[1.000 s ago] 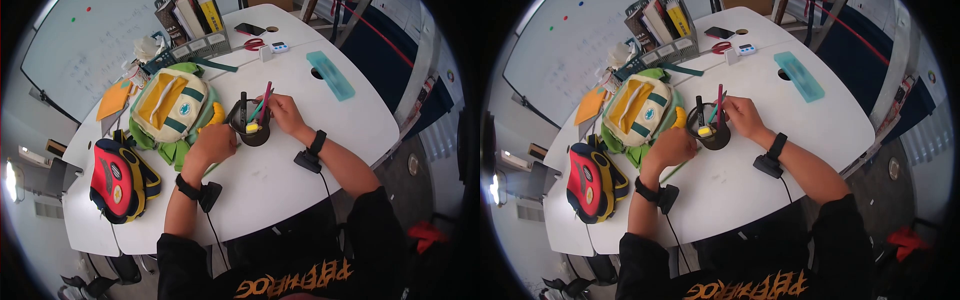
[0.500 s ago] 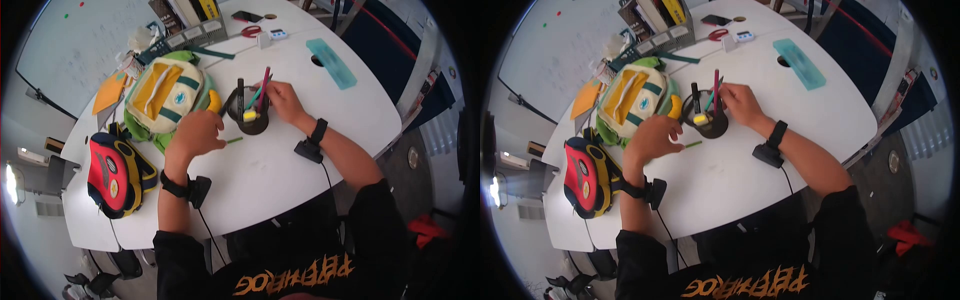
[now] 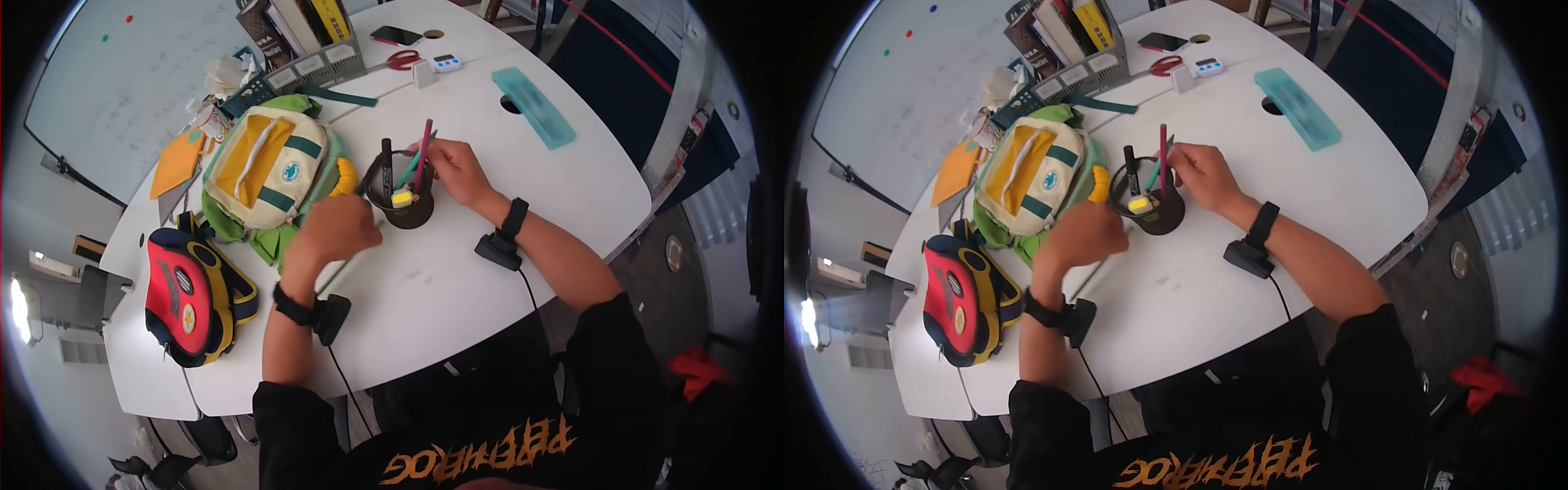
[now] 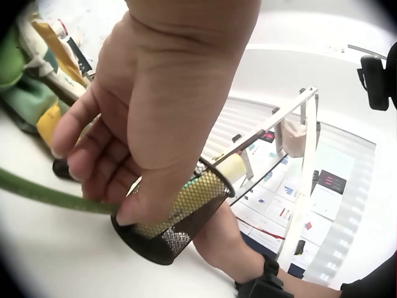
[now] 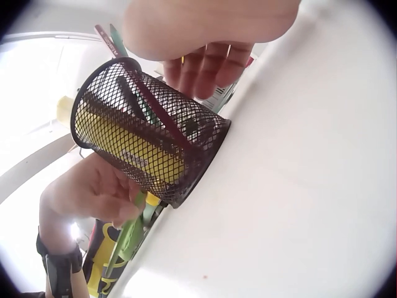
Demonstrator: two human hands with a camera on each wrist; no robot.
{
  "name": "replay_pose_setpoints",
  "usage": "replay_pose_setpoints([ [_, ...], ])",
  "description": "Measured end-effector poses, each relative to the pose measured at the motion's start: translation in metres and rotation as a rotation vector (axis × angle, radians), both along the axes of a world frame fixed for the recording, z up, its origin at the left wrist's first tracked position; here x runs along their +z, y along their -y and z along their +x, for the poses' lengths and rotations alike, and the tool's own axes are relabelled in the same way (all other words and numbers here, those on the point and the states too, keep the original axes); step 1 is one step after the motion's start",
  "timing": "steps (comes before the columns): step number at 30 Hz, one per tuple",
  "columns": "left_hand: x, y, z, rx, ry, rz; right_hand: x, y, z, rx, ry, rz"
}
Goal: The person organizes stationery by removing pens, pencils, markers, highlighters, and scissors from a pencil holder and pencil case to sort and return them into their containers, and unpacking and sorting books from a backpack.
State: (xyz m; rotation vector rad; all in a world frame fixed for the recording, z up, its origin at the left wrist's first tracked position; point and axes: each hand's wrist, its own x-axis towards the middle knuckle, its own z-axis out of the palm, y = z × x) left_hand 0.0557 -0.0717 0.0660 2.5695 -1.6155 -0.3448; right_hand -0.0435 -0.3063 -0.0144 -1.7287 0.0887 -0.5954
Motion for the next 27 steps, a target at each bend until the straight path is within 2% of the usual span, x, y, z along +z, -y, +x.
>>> replay_pose_setpoints([
  [1,0.006,-0.005,-0.001,-0.005,-0.010,0.009,-0.002,-0.001,0.000,0.005,0.014,-0.025],
  [3,0.046,-0.011,-0.010,0.221,0.047,-0.139,-0.004,-0.004,-0.003,0.010,-0.006,-0.032],
  [5,0.069,-0.023,-0.015,0.267,0.059,-0.396,0.000,-0.005,0.000,-0.007,-0.005,0.042],
  [6,0.078,-0.025,-0.016,0.259,0.063,-0.403,0.001,-0.002,0.000,-0.002,-0.016,-0.025],
  [8,0.085,-0.030,-0.022,0.373,-0.123,-0.871,0.001,0.000,0.001,0.006,-0.008,-0.004],
  [9,0.087,-0.026,-0.028,0.298,-0.180,-1.066,-0.001,-0.003,0.001,0.021,-0.003,0.023],
  [14,0.081,-0.018,-0.037,0.168,-0.265,-1.016,0.001,-0.002,0.000,0.020,-0.007,0.017],
  [19,0.074,-0.014,-0.037,0.183,-0.195,-0.949,-0.012,-0.002,0.002,0.042,0.019,0.034],
  [22,0.082,-0.019,-0.035,0.151,-0.233,-1.153,-0.006,0.002,0.002,0.039,0.017,-0.027],
  [25,0.081,-0.022,-0.033,0.124,-0.273,-1.230,-0.003,0.000,0.001,0.021,-0.031,0.001],
  [27,0.075,-0.016,-0.033,0.135,-0.306,-1.209,-0.009,-0.002,0.003,0.045,0.020,0.050],
])
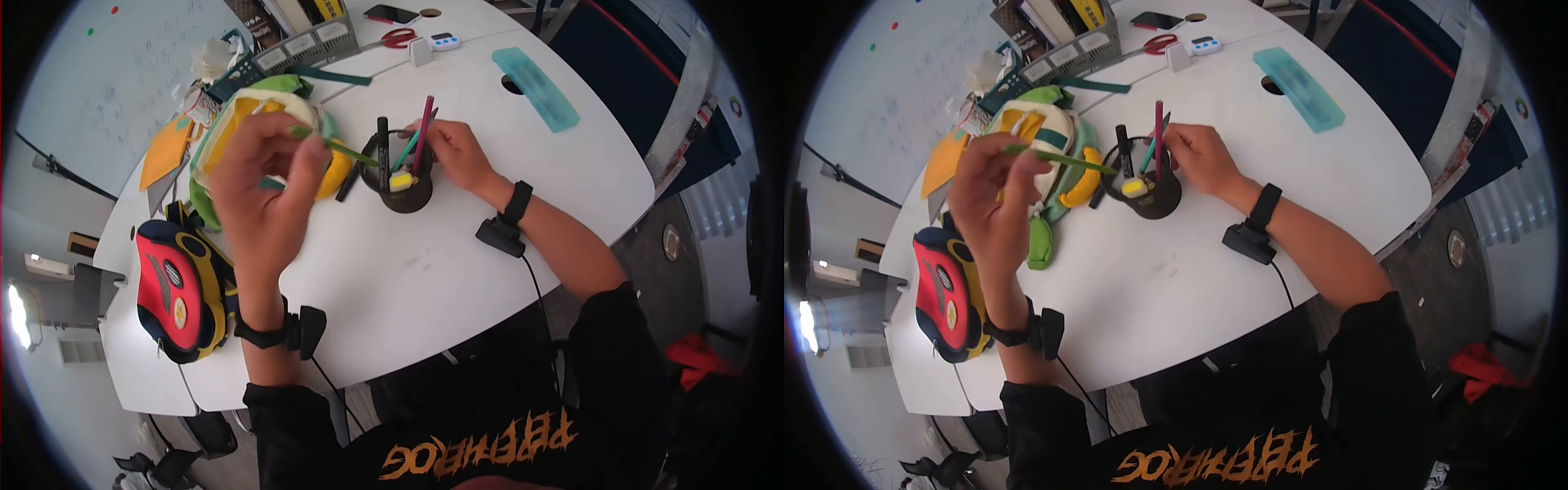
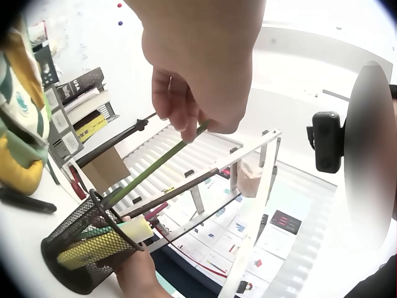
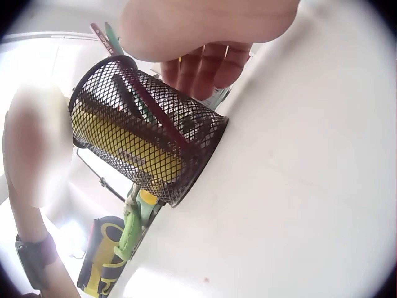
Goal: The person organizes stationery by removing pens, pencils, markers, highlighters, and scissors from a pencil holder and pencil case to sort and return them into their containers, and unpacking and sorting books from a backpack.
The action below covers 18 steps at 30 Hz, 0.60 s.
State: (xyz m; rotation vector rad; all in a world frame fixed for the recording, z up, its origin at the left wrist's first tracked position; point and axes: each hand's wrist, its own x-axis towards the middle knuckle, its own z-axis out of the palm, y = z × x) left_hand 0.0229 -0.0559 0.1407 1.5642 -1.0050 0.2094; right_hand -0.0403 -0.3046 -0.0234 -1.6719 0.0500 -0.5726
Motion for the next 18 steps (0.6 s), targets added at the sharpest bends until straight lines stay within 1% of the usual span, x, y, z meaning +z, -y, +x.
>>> replay_pose_setpoints([
  [2,-0.004,0.005,0.000,-0.006,0.015,0.240,-0.003,-0.003,-0.001,0.003,-0.015,0.005],
  [3,-0.008,0.007,0.001,-0.027,-0.074,0.277,0.001,0.000,0.000,-0.004,-0.014,-0.004],
  [4,-0.008,0.008,0.003,-0.029,-0.066,0.270,0.005,0.002,0.000,-0.007,-0.006,-0.011],
  [6,-0.010,0.010,0.005,-0.070,-0.035,0.544,0.010,-0.002,-0.004,-0.026,-0.028,-0.017],
  [8,-0.020,0.013,0.009,-0.090,-0.033,0.576,0.009,0.001,-0.003,-0.017,-0.019,-0.040],
  [10,-0.028,0.015,0.013,-0.145,0.120,0.637,-0.002,-0.003,-0.004,-0.006,-0.013,-0.053],
  [11,-0.029,0.014,0.014,-0.144,0.124,0.637,-0.001,-0.005,-0.002,-0.004,-0.013,-0.003],
  [13,-0.031,0.014,0.022,-0.101,0.062,0.736,0.004,-0.004,-0.001,-0.029,-0.018,0.067],
  [14,-0.032,0.015,0.028,-0.103,0.070,0.731,0.009,-0.001,0.000,-0.033,-0.012,0.061],
  [15,-0.035,0.014,0.033,-0.060,0.053,0.722,0.010,-0.001,-0.001,-0.034,-0.029,0.018],
  [16,-0.042,0.012,0.037,-0.015,0.029,0.719,0.007,-0.002,-0.002,-0.030,-0.051,-0.020],
  [17,-0.051,0.012,0.040,-0.015,0.018,0.727,0.002,0.000,-0.003,-0.026,-0.061,-0.012],
  [18,-0.059,0.011,0.044,0.073,0.152,0.807,-0.001,0.004,-0.003,0.009,-0.120,-0.024],
])
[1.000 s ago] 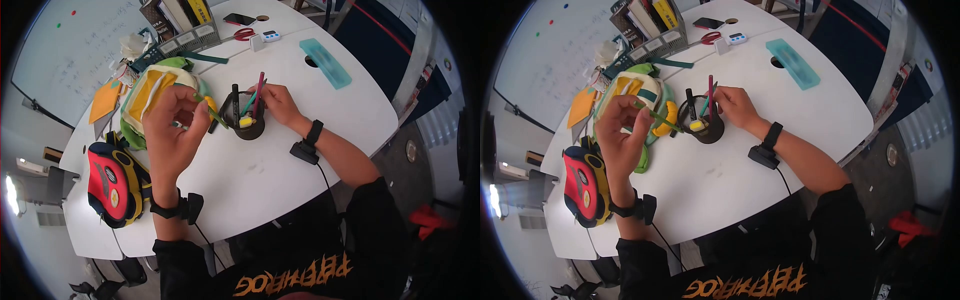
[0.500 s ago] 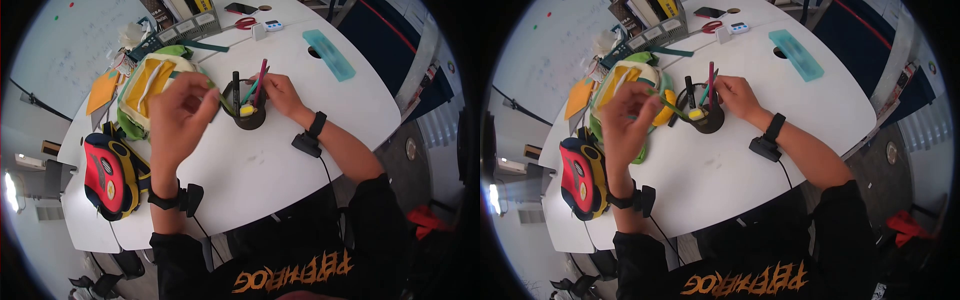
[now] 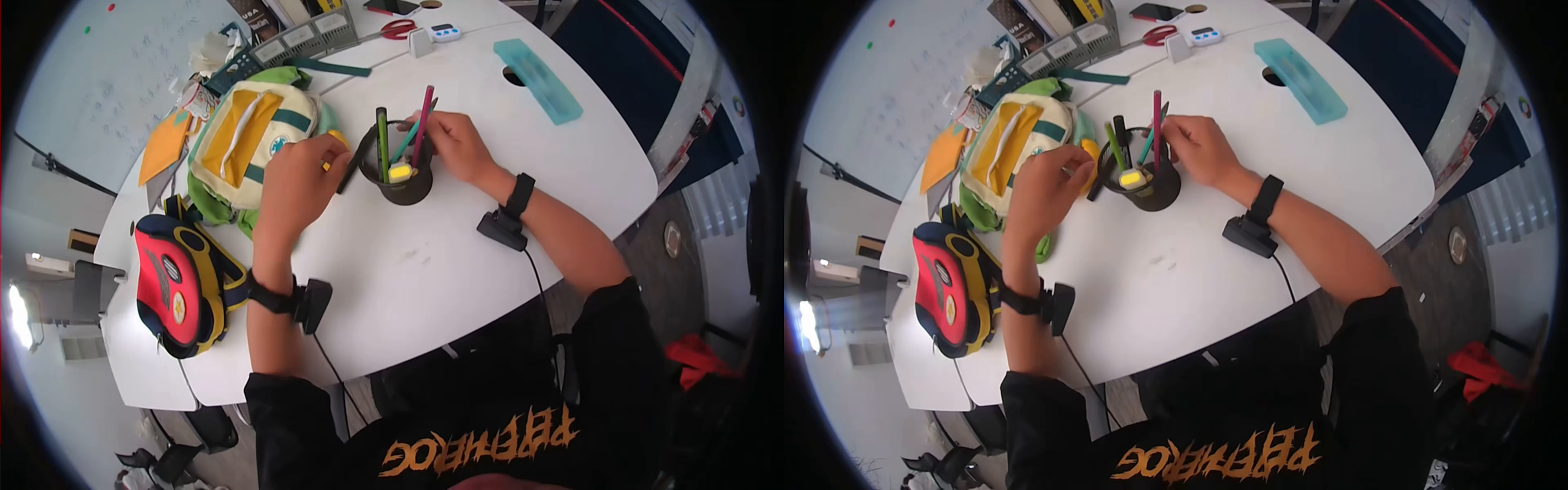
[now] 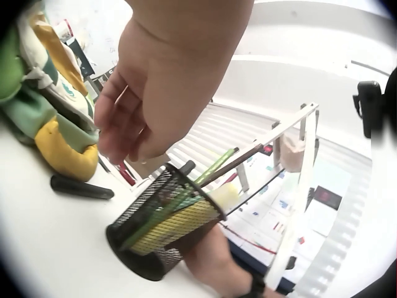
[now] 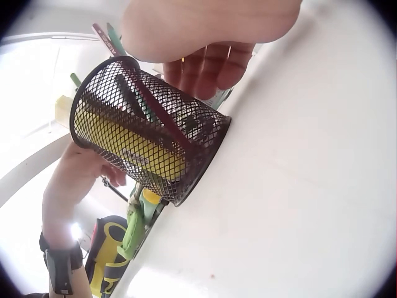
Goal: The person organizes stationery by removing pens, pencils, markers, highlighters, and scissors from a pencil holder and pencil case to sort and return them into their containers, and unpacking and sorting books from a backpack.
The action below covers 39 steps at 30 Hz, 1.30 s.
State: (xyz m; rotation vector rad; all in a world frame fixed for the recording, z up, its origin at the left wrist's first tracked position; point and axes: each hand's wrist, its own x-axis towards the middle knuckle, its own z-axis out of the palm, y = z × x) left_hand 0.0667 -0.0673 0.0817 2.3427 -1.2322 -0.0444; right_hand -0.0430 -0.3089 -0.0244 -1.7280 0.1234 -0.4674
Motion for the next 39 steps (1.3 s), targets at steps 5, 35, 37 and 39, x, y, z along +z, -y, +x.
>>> replay_pose_setpoints([
  [5,-0.026,0.008,0.007,0.031,0.102,0.216,0.004,-0.006,0.002,-0.067,0.114,-0.025],
  [35,0.039,0.004,-0.040,0.025,-0.171,-0.327,0.002,-0.008,0.000,-0.030,0.098,-0.004],
  [37,0.036,0.008,-0.036,0.026,-0.169,-0.303,-0.002,-0.001,0.004,-0.040,0.071,-0.024],
  [39,0.034,0.010,-0.032,0.015,-0.162,-0.324,0.001,0.000,0.006,-0.036,0.080,-0.023],
])
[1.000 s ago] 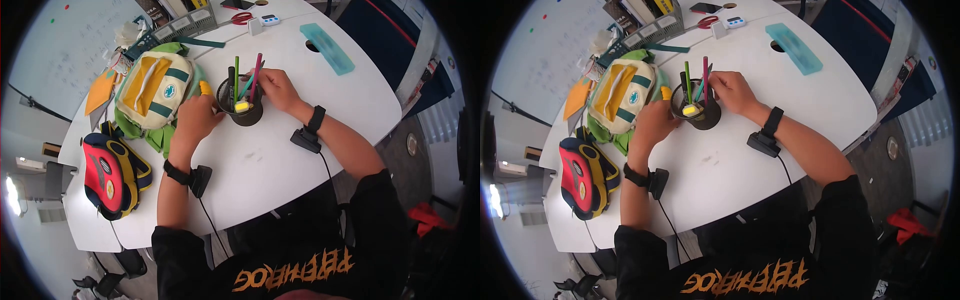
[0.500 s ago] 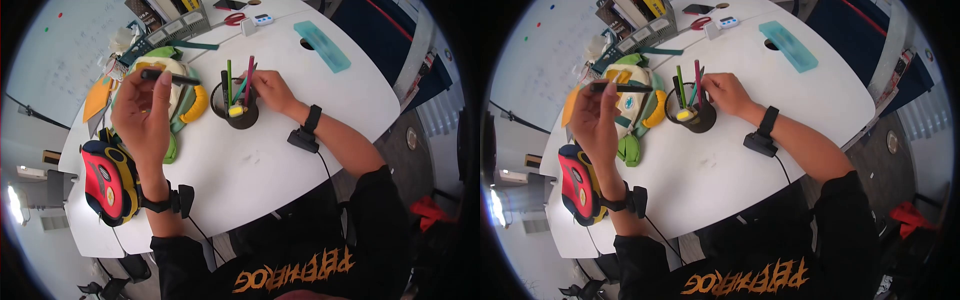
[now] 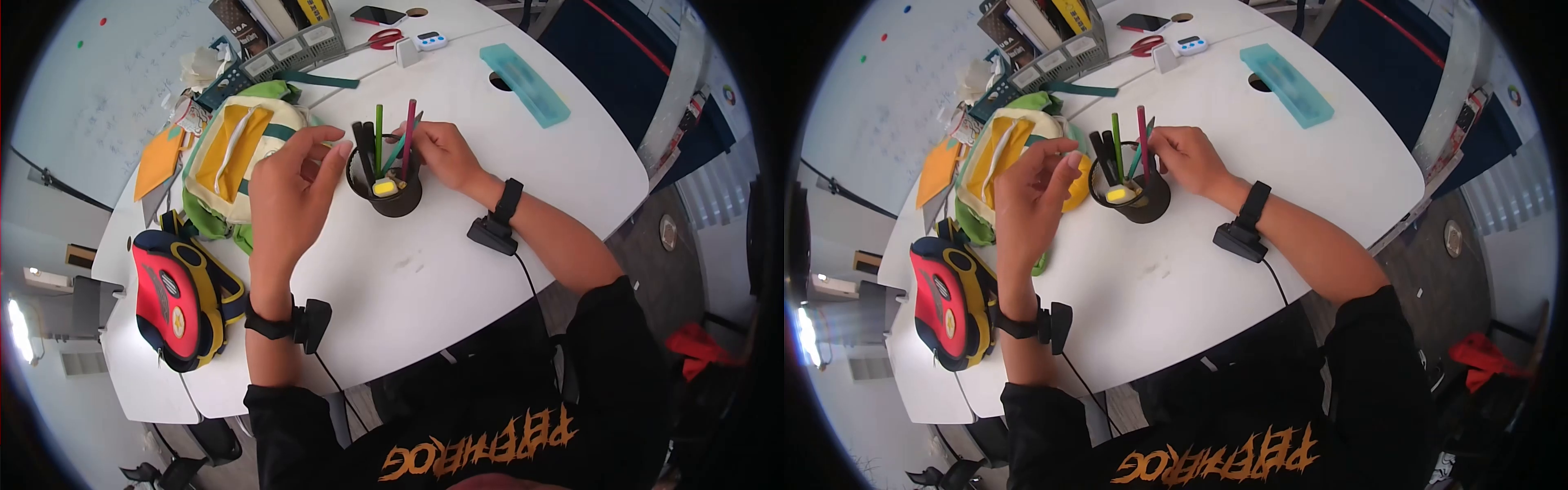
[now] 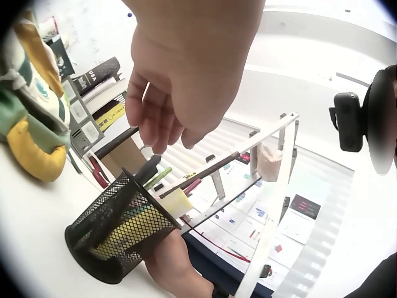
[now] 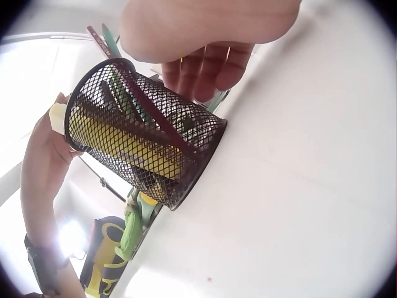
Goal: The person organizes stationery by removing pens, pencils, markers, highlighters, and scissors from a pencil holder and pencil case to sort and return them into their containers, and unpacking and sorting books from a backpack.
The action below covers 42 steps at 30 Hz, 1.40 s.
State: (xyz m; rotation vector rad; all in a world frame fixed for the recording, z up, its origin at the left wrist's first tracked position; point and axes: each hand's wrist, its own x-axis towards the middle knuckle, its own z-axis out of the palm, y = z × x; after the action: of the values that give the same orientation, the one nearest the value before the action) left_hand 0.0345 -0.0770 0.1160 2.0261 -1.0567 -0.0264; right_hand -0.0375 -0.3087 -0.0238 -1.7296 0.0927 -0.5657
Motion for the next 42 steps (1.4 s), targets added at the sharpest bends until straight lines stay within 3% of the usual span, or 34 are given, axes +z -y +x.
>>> replay_pose_setpoints([
  [9,-0.011,0.003,0.001,-0.030,0.054,0.061,0.008,0.000,-0.007,0.053,-0.059,0.028],
  [12,-0.014,0.002,0.002,-0.062,0.102,0.138,0.010,0.007,-0.011,0.304,0.099,0.136],
  [15,-0.013,0.004,0.006,-0.073,0.069,0.097,0.010,-0.004,-0.009,0.369,0.151,0.103],
  [16,-0.014,0.004,0.008,-0.060,0.071,0.094,0.012,0.008,-0.012,0.510,-0.120,0.046],
  [17,-0.015,0.004,0.007,-0.044,0.066,0.097,0.014,0.006,-0.014,0.508,-0.124,0.048],
  [19,-0.013,0.004,0.004,-0.041,0.043,0.109,0.017,-0.003,-0.019,0.522,-0.136,-0.179],
  [21,-0.010,0.003,0.004,-0.039,0.041,0.107,0.023,-0.006,-0.021,0.527,-0.163,-0.131],
  [24,-0.017,0.004,0.014,-0.062,-0.002,0.091,0.030,-0.008,-0.023,0.363,-0.260,-0.433],
  [26,-0.021,0.001,0.015,0.011,0.113,-0.045,0.025,0.002,-0.016,0.326,-0.227,-0.444],
  [29,-0.007,-0.002,0.008,0.014,0.169,-0.069,0.026,0.018,-0.014,0.178,-0.112,-0.484],
  [31,-0.003,-0.003,0.009,0.016,0.152,-0.079,0.009,0.037,-0.006,-0.119,-0.119,-0.510],
  [34,-0.007,-0.005,0.010,0.009,0.157,-0.069,0.000,0.067,0.005,-0.430,-0.071,-0.350],
  [35,-0.006,-0.005,0.010,-0.008,0.161,-0.051,-0.003,0.075,0.006,-0.597,-0.067,-0.418],
  [37,-0.005,-0.009,0.011,-0.025,0.172,-0.037,-0.016,0.084,0.009,-0.788,0.101,-0.360],
  [41,0.001,-0.009,0.012,-0.047,0.146,0.076,-0.011,0.086,0.009,-0.851,0.071,-0.320],
  [42,-0.001,-0.011,0.011,-0.053,0.145,0.105,-0.007,0.085,0.007,-0.722,0.042,-0.310],
])
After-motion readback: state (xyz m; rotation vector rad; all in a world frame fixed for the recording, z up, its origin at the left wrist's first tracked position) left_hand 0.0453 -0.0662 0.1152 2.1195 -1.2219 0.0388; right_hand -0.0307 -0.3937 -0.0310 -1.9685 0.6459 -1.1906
